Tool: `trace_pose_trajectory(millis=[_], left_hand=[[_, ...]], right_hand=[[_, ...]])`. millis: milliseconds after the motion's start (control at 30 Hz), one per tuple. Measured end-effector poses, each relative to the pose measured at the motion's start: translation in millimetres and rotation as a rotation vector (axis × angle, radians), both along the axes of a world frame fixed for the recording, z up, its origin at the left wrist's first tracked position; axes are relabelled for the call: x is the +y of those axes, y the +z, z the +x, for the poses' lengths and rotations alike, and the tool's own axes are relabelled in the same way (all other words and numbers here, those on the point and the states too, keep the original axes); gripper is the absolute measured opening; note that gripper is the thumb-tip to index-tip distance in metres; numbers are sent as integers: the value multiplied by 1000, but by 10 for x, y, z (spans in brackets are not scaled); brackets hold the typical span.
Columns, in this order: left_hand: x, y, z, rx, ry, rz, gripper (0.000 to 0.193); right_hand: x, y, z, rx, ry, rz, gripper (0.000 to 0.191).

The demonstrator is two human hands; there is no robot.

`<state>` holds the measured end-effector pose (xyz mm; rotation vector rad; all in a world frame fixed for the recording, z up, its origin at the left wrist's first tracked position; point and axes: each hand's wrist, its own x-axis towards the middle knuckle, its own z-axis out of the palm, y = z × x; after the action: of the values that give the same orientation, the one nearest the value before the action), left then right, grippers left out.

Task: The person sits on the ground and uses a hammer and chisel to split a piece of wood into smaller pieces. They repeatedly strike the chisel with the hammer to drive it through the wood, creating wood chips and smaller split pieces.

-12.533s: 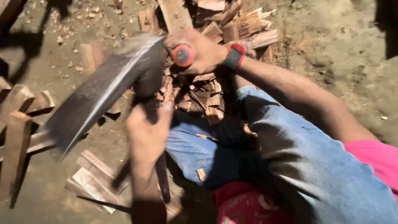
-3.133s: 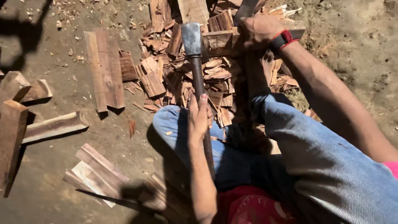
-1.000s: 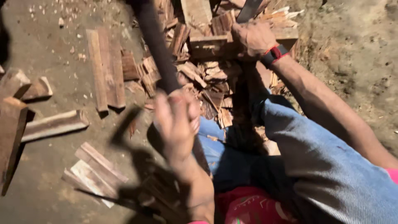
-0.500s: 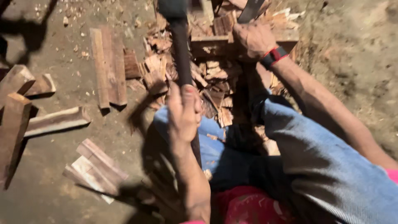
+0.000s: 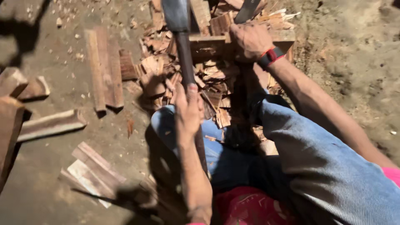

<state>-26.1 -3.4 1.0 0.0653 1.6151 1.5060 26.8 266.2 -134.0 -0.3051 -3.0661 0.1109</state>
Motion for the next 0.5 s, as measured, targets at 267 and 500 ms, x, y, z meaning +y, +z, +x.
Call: trace_pose_trajectory(millis=[267,500], left_hand=[[-367,683,-273,421,47,471,46],[105,-228,38,133,-129,-129,28]], right_hand=[[42,-26,-48,-63,-34,-5,34],[63,39,-78,-94,-56,-41,24]])
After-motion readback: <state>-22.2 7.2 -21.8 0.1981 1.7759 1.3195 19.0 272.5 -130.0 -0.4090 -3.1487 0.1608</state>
